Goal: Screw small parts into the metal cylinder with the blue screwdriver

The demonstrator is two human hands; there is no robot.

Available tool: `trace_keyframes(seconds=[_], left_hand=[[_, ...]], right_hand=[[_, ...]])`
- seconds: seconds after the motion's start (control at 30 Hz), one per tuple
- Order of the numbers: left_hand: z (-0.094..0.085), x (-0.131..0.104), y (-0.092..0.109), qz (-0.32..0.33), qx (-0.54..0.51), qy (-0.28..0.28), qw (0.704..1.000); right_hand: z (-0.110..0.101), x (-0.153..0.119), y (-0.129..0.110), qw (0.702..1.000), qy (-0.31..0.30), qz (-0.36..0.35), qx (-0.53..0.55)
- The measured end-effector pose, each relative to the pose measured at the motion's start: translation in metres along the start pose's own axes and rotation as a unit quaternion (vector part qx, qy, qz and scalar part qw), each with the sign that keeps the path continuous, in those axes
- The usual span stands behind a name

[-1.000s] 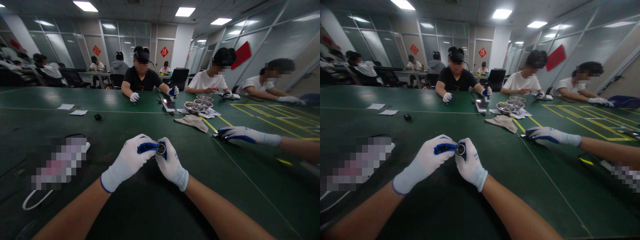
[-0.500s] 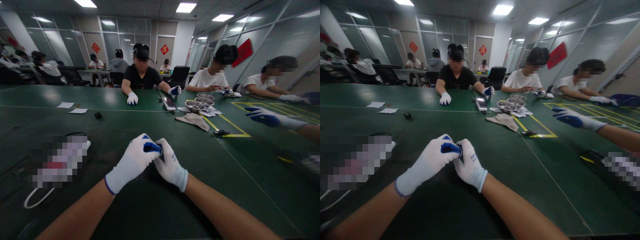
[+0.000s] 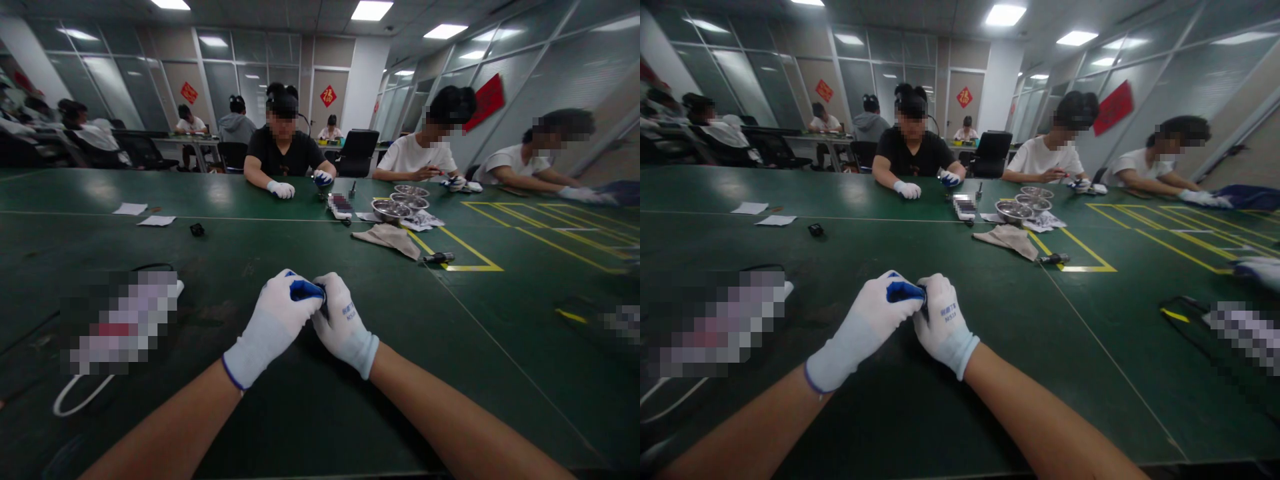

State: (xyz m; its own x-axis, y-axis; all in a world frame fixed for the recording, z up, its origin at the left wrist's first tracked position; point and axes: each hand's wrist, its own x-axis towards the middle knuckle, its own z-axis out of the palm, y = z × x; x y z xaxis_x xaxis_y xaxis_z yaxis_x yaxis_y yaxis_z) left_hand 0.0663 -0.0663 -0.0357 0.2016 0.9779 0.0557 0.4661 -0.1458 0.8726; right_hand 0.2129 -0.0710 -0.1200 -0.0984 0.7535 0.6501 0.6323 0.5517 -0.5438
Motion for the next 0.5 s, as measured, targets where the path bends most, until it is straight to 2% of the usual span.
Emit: trace_keyframes(seconds=[0.17, 0.33, 0.5], left_hand=[[-0.001, -0.002, 0.005, -0.006, -0.025, -0.044, 0.999], [0.006, -0.004, 0.003, -0.005, 0.015, 0.023, 1.0], [0.008, 0.006, -0.012, 0.059, -0.005, 0.061, 0.996]], right_hand=[[-0.004, -0.001, -0.001, 1.0, 0.004, -0.009, 0.018], [0.0, -0.002, 0.0, 1.0, -0.001, 0.01, 0.022], [0.002, 0.002, 0.004, 0.993, 0.044, 0.068, 0.089]])
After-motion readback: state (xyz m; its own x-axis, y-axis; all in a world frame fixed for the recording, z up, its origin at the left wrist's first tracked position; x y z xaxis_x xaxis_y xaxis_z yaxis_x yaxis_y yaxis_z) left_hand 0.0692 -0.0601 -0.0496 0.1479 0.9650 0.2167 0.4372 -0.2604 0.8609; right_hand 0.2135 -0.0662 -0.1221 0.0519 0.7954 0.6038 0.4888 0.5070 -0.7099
